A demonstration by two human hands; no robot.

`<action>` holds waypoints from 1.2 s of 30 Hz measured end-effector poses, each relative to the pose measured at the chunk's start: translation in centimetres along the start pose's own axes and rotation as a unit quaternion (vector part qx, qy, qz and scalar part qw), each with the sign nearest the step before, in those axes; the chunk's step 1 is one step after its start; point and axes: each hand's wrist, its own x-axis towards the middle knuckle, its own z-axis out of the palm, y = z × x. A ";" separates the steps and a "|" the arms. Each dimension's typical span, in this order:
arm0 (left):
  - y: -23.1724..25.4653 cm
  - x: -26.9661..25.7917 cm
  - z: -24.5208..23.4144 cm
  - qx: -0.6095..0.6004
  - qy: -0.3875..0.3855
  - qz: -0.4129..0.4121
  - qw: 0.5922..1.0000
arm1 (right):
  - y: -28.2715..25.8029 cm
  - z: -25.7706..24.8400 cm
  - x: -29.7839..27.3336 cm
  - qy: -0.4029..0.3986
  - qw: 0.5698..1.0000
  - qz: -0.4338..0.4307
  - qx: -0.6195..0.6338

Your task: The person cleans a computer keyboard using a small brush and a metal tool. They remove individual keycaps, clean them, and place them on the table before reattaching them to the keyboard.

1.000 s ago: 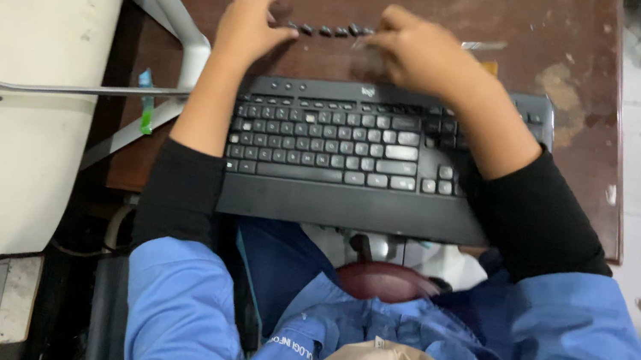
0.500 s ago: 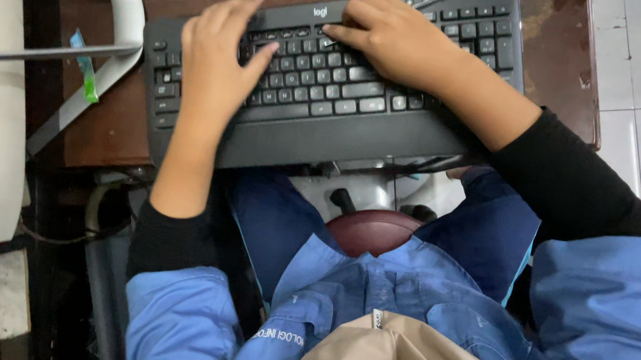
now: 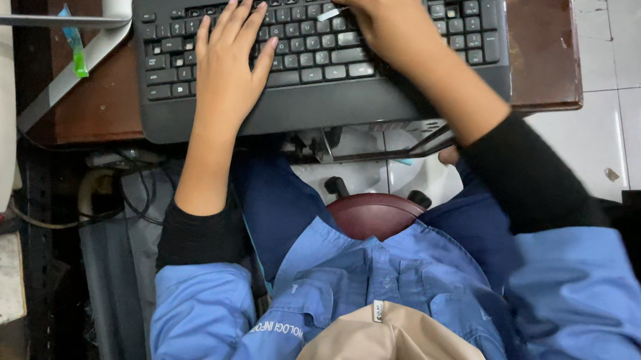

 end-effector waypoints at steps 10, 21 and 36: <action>0.0 -0.1 0.3 0.011 0.021 0.006 1.000 | -1.7 3.3 -0.7 0.093 0.991 0.073 -0.060; 0.4 -0.3 -0.1 -0.011 0.016 0.002 1.000 | -0.9 3.7 -0.6 0.107 0.990 0.058 -0.066; 0.4 -0.2 0.0 0.001 0.017 0.004 1.000 | -1.9 2.4 -0.3 0.129 0.987 0.089 -0.020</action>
